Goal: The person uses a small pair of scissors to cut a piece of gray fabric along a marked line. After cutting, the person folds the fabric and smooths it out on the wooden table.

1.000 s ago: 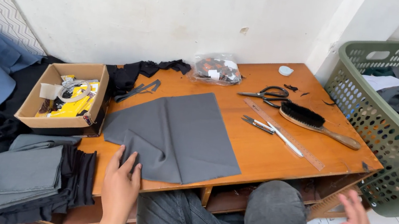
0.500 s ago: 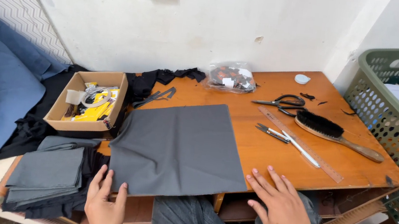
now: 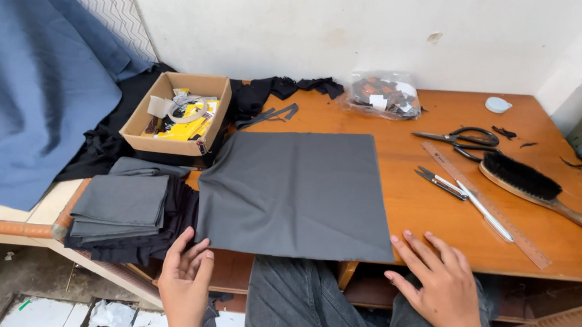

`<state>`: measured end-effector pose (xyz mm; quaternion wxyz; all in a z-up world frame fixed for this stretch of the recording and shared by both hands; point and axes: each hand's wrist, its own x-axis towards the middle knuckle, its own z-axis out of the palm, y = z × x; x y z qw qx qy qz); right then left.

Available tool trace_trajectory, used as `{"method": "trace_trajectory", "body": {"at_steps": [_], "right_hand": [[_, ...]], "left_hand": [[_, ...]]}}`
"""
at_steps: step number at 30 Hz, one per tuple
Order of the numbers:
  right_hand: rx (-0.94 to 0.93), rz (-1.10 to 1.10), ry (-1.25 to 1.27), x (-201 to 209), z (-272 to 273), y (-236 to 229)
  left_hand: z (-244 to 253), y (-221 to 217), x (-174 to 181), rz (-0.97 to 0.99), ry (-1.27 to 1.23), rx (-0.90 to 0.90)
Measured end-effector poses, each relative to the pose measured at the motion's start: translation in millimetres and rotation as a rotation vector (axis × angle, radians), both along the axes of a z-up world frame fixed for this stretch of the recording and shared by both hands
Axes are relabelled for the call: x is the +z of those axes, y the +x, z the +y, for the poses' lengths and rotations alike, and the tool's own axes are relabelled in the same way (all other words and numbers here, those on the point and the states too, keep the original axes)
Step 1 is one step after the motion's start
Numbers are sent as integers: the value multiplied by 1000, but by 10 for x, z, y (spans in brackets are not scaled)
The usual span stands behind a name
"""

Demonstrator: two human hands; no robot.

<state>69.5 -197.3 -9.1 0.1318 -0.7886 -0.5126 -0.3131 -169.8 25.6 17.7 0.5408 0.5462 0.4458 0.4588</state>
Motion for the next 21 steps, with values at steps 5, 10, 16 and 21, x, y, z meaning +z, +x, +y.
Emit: {"method": "trace_trajectory", "body": {"at_steps": [5, 10, 16, 21], "right_hand": [[3, -66, -44, 45, 21, -3], [6, -59, -82, 17, -13, 5], [82, -13, 44, -14, -108, 60], [96, -37, 130, 14, -225, 68]], "left_hand": [[-179, 147, -37, -202, 89, 29], [-533, 346, -293, -176, 245, -43], [-507, 483, -503, 322, 890, -145], [-364, 524, -295, 598, 1169, -160]]}}
